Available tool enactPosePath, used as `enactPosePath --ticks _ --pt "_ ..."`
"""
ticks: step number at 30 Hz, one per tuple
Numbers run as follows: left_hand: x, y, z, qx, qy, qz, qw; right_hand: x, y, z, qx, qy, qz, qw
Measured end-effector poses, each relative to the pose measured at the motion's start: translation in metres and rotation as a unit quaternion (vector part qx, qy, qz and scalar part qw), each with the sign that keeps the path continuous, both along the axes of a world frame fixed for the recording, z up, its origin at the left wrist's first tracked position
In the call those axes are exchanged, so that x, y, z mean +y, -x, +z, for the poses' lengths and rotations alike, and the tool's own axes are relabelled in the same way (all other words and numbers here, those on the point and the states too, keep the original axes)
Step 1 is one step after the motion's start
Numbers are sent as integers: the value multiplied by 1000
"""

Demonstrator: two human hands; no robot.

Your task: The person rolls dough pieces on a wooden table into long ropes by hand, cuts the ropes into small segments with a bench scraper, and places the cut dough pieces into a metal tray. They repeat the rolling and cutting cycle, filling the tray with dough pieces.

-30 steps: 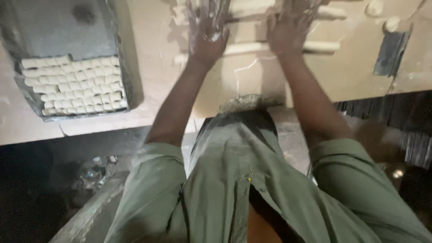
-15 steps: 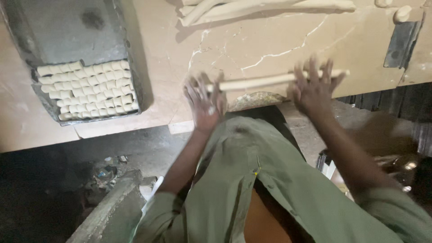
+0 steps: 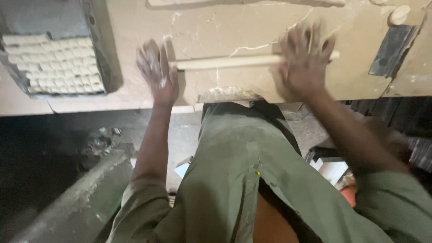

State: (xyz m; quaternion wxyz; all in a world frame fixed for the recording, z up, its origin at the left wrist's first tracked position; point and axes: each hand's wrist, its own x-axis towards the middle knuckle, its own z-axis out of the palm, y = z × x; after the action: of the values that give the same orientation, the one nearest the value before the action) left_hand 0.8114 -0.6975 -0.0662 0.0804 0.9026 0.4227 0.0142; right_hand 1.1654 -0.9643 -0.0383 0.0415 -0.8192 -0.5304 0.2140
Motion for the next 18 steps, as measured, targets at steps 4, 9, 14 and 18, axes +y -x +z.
enactPosePath --ticks 4,9,14,18 --pt "-97 23 -1 -37 -58 42 997 -62 47 3 30 27 18 999" --pt "-177 -41 3 -46 78 -68 994 -75 60 17 7 76 -19 997" --pt "-84 -142 11 -18 23 -14 999 23 -8 27 -17 32 -102 994" --pt "21 -199 23 5 168 4 986 97 -70 36 -49 22 -173 983"
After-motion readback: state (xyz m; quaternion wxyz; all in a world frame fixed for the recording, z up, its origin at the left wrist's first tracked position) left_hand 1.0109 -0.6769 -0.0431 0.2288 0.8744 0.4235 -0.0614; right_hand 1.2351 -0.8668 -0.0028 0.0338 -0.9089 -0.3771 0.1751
